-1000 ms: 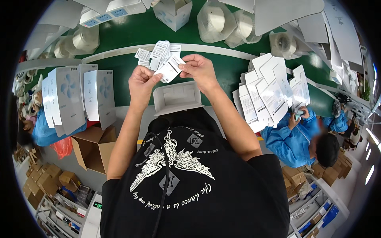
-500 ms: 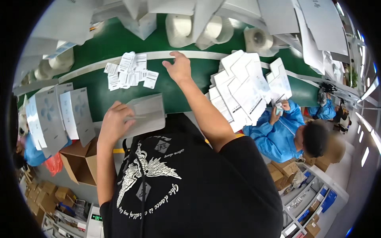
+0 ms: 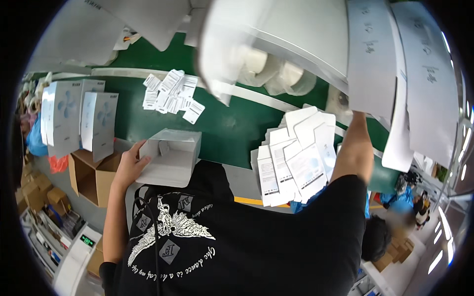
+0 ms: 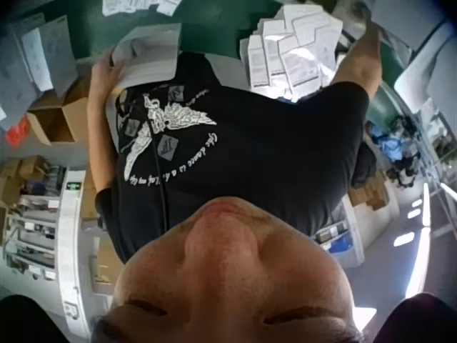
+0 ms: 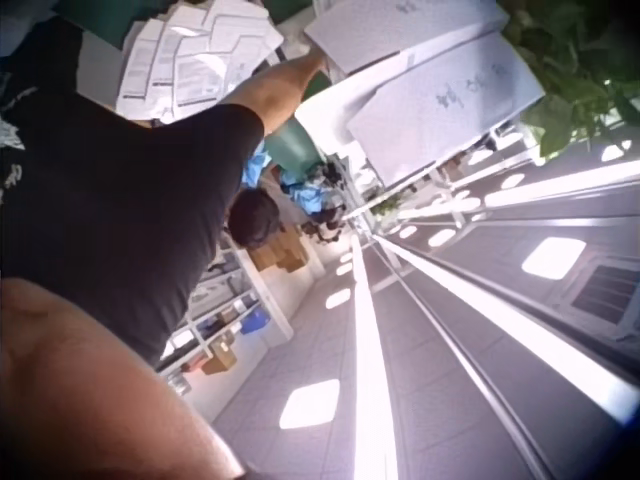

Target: Placing electronic components, accessories, and instruction manuals into retail boxes on an assembly line.

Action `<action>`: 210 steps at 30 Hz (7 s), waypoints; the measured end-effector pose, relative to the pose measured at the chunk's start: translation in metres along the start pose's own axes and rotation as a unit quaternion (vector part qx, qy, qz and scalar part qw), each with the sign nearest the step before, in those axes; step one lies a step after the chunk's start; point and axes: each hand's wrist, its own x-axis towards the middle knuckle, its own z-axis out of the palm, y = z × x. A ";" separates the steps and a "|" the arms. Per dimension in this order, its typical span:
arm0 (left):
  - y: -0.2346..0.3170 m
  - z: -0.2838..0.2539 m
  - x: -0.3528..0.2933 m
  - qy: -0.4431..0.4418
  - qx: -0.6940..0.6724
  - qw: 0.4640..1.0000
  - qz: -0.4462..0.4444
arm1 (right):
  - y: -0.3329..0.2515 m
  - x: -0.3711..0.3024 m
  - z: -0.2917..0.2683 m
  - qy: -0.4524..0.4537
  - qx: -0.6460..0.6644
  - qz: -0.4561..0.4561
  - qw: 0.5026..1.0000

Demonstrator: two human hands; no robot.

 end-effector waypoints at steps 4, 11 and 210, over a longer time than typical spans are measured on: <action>0.025 -0.003 -0.025 0.040 0.024 0.999 -0.026 | -0.072 -0.036 -0.006 -0.075 0.110 0.107 0.985; 0.035 0.000 -0.007 0.008 0.057 0.998 0.026 | -0.201 -0.153 -0.215 0.088 0.219 0.311 0.921; -0.236 -0.229 -0.036 0.603 -0.014 0.790 -0.112 | -0.764 -0.058 -0.321 0.028 0.573 -0.187 0.798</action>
